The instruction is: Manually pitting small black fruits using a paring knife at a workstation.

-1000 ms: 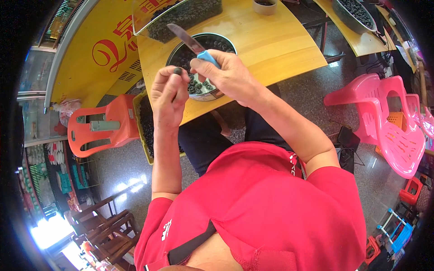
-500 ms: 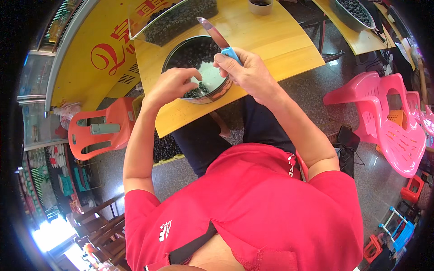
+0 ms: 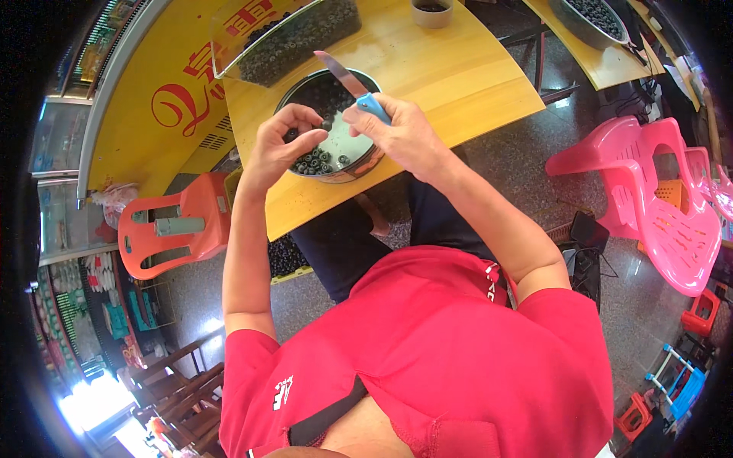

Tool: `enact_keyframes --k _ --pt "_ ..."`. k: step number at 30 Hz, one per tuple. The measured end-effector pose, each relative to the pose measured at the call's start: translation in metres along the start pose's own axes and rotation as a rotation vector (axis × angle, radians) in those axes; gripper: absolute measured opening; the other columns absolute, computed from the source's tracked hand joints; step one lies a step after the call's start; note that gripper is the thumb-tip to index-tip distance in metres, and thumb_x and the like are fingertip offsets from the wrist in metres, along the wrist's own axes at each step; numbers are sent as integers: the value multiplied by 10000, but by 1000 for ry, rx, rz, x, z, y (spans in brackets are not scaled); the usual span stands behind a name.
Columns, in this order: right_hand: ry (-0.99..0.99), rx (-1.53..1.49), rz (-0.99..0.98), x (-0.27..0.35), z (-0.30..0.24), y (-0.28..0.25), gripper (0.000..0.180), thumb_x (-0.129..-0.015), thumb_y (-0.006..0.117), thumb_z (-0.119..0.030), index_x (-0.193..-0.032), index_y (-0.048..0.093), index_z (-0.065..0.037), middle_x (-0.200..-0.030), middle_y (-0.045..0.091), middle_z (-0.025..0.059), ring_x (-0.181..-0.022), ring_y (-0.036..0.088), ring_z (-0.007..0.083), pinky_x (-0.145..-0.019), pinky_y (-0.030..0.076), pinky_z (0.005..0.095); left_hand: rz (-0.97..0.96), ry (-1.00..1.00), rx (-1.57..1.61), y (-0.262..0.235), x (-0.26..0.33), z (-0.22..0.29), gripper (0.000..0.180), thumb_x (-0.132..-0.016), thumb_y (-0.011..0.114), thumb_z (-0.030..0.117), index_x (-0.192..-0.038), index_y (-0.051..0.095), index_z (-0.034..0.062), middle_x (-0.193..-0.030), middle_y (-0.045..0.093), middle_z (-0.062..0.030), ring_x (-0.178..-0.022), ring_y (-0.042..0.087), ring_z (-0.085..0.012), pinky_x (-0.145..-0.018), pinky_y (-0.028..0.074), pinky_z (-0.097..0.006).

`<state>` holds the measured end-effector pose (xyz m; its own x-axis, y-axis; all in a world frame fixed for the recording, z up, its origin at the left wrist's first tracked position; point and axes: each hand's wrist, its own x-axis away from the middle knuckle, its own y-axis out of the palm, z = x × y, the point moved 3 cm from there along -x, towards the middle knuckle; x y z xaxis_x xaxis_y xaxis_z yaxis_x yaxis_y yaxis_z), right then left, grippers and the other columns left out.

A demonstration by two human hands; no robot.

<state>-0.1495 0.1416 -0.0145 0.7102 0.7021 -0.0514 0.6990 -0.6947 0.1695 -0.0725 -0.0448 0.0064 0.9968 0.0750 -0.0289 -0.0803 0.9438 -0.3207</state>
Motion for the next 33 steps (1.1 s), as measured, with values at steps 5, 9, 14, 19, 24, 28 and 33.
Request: enact_keyframes --k 5,9,14,19,24,28,33 --pt "17 -162 -41 1 -11 23 231 -905 674 -259 -1004 655 -50 -755 590 -49 -578 419 7 -500 307 167 203 49 177 15 19 11 219 -819 747 71 -968 589 38 -776 550 45 -721 489 -16 -638 393 -169" --pt "10 -147 -35 1 -13 30 219 -895 687 -239 -997 654 -49 -716 564 -54 -565 420 4 -482 299 171 355 133 229 27 29 10 219 -817 740 47 -947 564 50 -778 539 46 -716 489 -24 -650 405 -178" --pt "48 -147 -80 2 -17 31 206 -895 684 -247 -971 653 -58 -649 523 -63 -528 404 6 -460 279 180 417 166 258 35 39 12 207 -826 735 54 -950 569 46 -804 559 38 -739 512 -30 -674 421 -183" --pt "146 -210 -104 4 -22 30 190 -901 674 -257 -936 655 -71 -616 505 -61 -511 399 17 -455 272 186 393 26 505 40 48 11 211 -862 716 104 -1030 611 33 -883 627 8 -784 555 -44 -700 435 -190" --pt "40 -114 -90 4 -25 31 197 -904 671 -251 -955 658 -61 -640 517 -56 -535 410 14 -472 281 182 415 -21 580 44 52 7 227 -866 714 122 -1054 627 27 -929 657 -16 -764 551 -30 -642 420 -171" --pt "-57 18 -85 5 -27 29 207 -904 675 -218 -995 651 -34 -757 583 -33 -656 494 20 -559 379 177 450 -20 552 48 52 6 231 -877 705 141 -1066 626 33 -896 640 3 -692 502 -2 -560 370 -147" --pt "-117 149 -85 5 -29 28 212 -904 676 -195 -1008 640 -13 -881 625 -5 -808 557 56 -720 461 213 392 42 625 54 53 7 205 -901 673 131 -1071 597 45 -819 573 38 -579 405 -1 -491 304 -165"
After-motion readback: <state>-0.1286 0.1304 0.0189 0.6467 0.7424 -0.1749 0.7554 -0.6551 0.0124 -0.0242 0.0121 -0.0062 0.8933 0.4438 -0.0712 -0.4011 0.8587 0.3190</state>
